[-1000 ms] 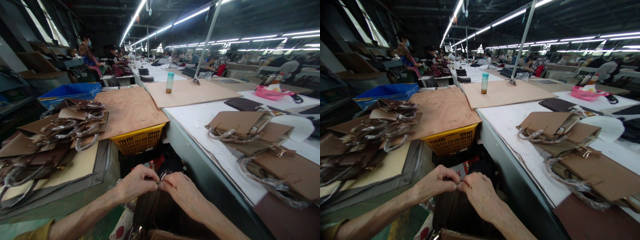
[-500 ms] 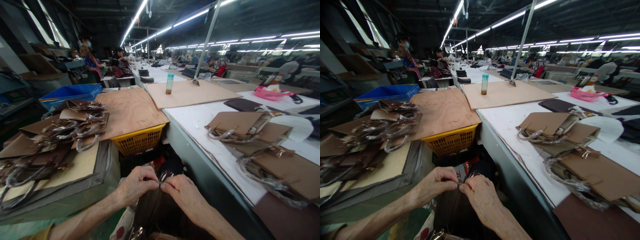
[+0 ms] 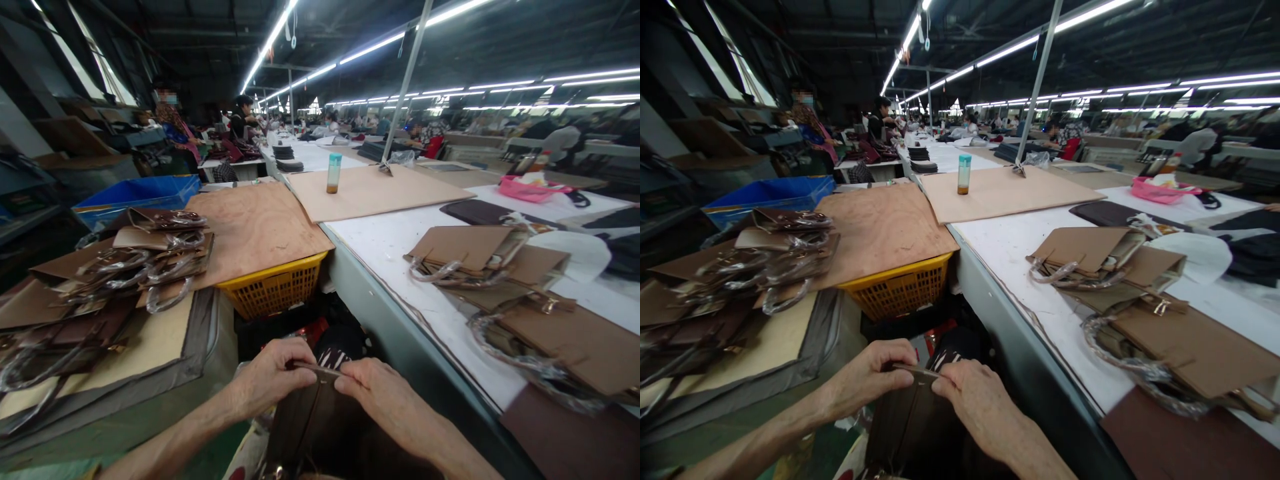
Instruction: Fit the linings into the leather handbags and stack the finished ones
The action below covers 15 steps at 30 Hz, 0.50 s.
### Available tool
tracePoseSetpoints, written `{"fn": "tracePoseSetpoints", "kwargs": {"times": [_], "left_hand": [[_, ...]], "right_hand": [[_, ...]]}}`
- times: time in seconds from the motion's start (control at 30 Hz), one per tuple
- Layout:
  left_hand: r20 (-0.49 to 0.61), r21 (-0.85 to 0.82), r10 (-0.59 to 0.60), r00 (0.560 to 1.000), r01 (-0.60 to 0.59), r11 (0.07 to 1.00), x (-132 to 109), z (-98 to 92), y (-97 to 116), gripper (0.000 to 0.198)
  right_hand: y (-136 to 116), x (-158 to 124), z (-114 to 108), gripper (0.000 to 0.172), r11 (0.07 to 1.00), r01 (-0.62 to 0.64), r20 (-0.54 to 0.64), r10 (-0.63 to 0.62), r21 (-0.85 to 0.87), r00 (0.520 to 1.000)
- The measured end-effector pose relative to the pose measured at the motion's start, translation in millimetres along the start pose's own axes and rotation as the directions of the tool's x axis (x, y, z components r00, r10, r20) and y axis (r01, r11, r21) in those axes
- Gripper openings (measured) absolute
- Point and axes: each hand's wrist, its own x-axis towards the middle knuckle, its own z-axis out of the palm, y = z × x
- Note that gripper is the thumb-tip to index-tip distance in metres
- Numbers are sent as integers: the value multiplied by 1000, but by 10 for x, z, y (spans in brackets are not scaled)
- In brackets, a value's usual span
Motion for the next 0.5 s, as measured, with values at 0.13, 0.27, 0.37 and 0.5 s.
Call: {"fn": "tracePoseSetpoints", "kwargs": {"times": [0.13,0.27,0.37,0.5], "left_hand": [[72,-50,6,997,-2,999,-18,-4,18,11],[94,-34,-68,993,72,997,5,81,13,13],[77,21,-71,994,70,997,36,141,18,18],[59,27,-73,996,72,997,33,113,15,19]], "right_hand": [[226,-137,-69,27,999,-42,39,41,15,998],[354,-223,-66,27,993,-88,55,84,79,995],[355,-240,-30,28,991,-115,13,114,69,993],[325,-246,8,28,991,-132,-32,133,36,991]]}}
